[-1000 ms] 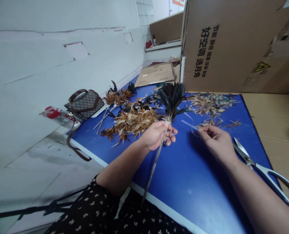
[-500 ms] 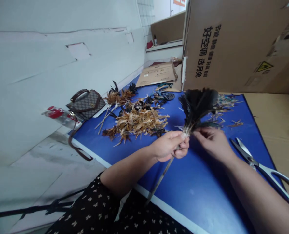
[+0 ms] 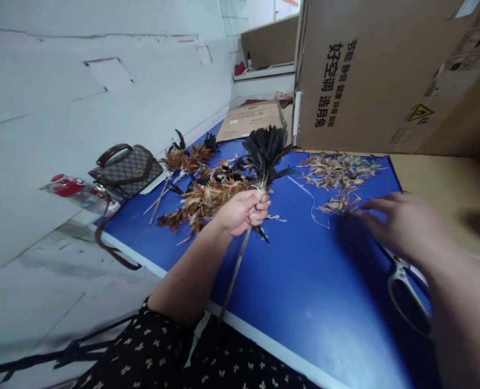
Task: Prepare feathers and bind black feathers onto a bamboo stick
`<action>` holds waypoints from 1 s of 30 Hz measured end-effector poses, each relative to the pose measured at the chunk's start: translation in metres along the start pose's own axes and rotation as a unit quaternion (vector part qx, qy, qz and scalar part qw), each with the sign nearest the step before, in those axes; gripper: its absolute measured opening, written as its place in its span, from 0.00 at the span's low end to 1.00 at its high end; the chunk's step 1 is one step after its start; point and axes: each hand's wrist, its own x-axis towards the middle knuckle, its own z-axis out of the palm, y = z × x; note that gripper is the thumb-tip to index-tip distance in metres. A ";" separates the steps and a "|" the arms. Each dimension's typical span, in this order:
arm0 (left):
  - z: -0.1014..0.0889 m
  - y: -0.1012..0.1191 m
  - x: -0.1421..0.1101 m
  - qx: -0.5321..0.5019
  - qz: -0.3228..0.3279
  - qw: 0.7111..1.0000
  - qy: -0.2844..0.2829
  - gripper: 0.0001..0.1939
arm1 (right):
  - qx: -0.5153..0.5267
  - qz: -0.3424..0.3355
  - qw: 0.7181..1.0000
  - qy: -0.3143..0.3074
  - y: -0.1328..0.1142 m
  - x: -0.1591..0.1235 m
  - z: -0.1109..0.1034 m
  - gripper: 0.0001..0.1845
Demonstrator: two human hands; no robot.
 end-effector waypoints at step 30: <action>0.019 -0.050 0.007 0.022 -0.069 0.989 -0.133 0.24 | 0.389 -0.008 0.919 -0.061 -0.128 -0.010 0.057 0.28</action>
